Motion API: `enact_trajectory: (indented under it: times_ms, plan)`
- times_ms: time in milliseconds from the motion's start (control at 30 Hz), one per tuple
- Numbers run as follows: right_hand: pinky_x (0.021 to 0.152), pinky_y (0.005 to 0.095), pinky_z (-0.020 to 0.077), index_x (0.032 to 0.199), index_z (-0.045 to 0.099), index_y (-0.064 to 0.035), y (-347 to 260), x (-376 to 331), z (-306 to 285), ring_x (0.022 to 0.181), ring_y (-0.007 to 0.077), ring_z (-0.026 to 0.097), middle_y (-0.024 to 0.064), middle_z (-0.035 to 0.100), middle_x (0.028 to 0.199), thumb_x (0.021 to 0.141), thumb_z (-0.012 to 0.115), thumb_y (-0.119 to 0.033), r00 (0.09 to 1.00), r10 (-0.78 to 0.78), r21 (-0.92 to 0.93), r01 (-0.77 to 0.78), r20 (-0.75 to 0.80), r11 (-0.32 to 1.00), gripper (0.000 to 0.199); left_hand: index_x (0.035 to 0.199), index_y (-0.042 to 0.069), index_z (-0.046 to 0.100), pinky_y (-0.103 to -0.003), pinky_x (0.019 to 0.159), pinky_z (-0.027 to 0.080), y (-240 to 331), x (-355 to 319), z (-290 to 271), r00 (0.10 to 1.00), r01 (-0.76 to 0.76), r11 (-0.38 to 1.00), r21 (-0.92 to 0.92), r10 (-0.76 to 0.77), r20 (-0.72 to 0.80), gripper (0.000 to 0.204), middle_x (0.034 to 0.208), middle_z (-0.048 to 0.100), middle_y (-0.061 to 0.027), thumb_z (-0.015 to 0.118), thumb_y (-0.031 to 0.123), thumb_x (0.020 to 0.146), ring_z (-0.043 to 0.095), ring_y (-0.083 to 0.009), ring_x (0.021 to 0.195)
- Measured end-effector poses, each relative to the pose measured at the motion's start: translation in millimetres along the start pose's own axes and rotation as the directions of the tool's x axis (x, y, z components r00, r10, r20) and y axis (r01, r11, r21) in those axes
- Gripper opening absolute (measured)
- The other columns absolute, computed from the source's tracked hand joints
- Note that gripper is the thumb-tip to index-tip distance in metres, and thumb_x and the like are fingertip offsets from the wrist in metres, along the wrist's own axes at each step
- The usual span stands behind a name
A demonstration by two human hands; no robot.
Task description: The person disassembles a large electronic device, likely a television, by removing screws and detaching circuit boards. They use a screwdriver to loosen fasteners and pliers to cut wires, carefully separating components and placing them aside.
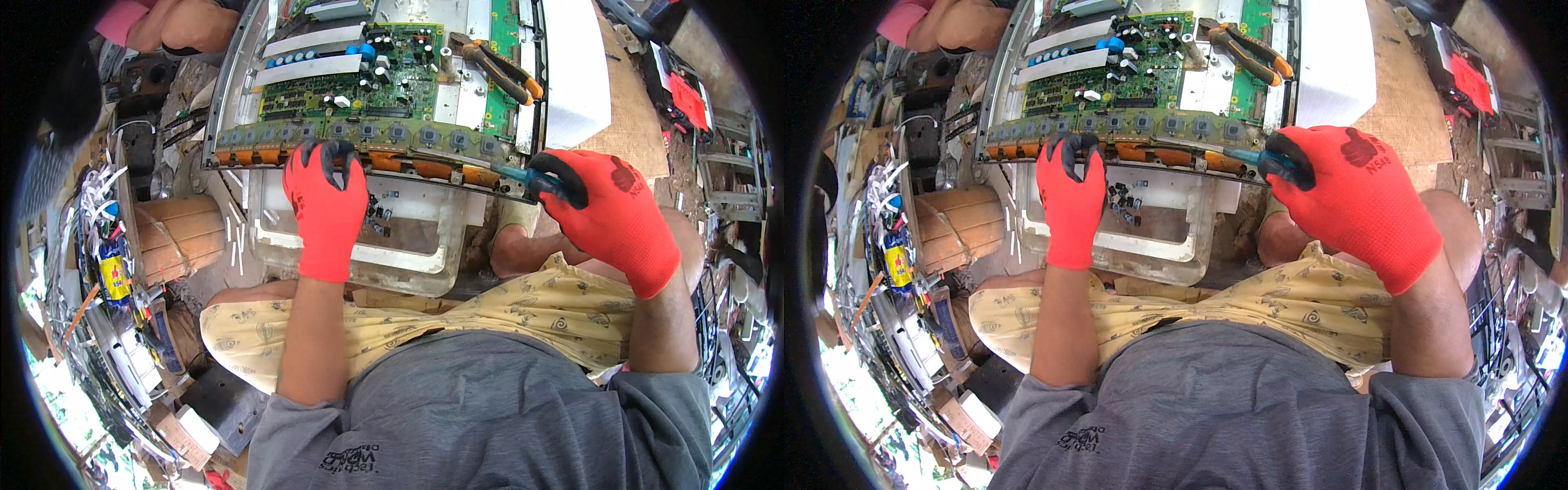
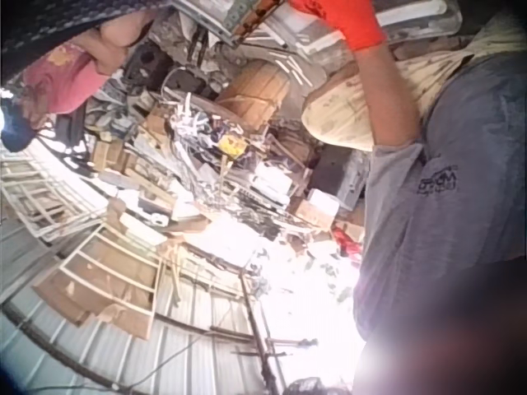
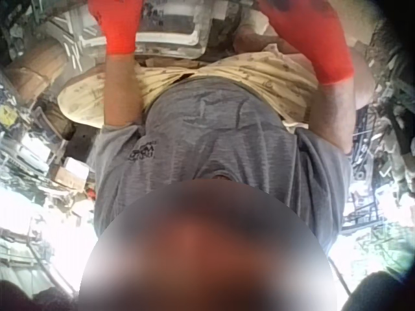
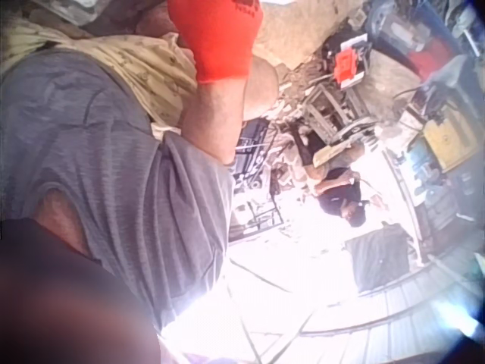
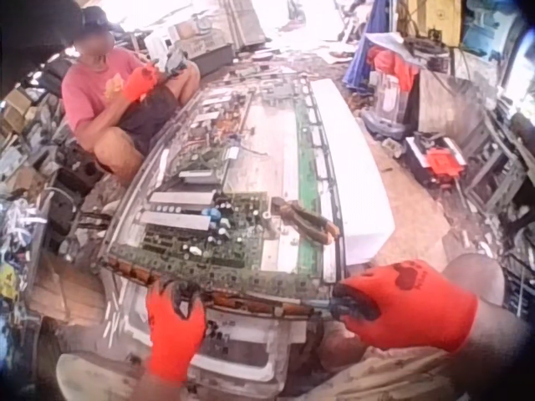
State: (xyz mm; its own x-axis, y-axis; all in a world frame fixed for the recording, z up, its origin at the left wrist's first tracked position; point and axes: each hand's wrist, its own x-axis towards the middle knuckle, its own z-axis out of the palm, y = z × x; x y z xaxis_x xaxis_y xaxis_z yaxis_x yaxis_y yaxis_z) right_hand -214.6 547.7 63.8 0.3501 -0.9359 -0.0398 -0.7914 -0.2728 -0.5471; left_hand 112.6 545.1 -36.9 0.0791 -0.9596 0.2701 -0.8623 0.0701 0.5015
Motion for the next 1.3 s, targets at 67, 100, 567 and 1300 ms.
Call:
enact_trajectory:
  times_ms: [67,100,567,1300]
  plan:
    - [0.071,0.0465,0.0513,0.096,0.068,-0.0098,-3,-1,-1,0.083,0.0382,0.065,0.0145,0.068,0.087,0.087,0.069,-0.023,1.000,-0.003,-0.016,0.002,-0.016,1.000,0.016,0.103,0.007,0.073,-0.050,0.107,0.035,3,-10,0,0.996,0.093,0.992,0.089,-0.094,0.005,0.035,0.119,0.061,-0.0171,0.078,0.033,0.080,0.050,-0.0369,0.121]
    - [0.071,0.0465,0.0512,0.096,0.068,-0.0098,-4,-1,-2,0.083,0.0383,0.065,0.0147,0.068,0.087,0.087,0.069,-0.023,1.000,0.007,-0.020,-0.007,-0.019,1.000,0.016,0.103,0.007,0.074,-0.051,0.108,0.033,9,-15,5,0.994,0.101,0.989,0.107,-0.103,0.018,0.039,0.121,0.060,-0.0168,0.079,0.037,0.079,0.048,-0.0368,0.123]
    - [0.071,0.0463,0.0512,0.100,0.069,-0.0094,-7,4,3,0.084,0.0383,0.066,0.0157,0.068,0.087,0.089,0.068,-0.023,1.000,0.017,0.005,-0.017,0.013,1.000,0.017,0.107,-0.001,0.066,-0.052,0.109,0.031,28,-13,27,0.924,0.379,0.925,0.026,-0.379,0.038,0.064,0.133,0.043,-0.0190,0.088,0.043,0.067,0.036,-0.0388,0.128]
    - [0.071,0.0466,0.0516,0.095,0.067,-0.0106,-8,6,2,0.083,0.0373,0.066,0.0141,0.067,0.085,0.088,0.069,-0.027,1.000,-0.009,-0.022,0.009,0.005,1.000,0.018,0.094,0.003,0.070,-0.055,0.111,0.027,44,-6,33,0.921,0.387,0.913,0.130,-0.388,-0.021,0.043,0.132,0.047,-0.0216,0.080,0.038,0.072,0.038,-0.0409,0.127]
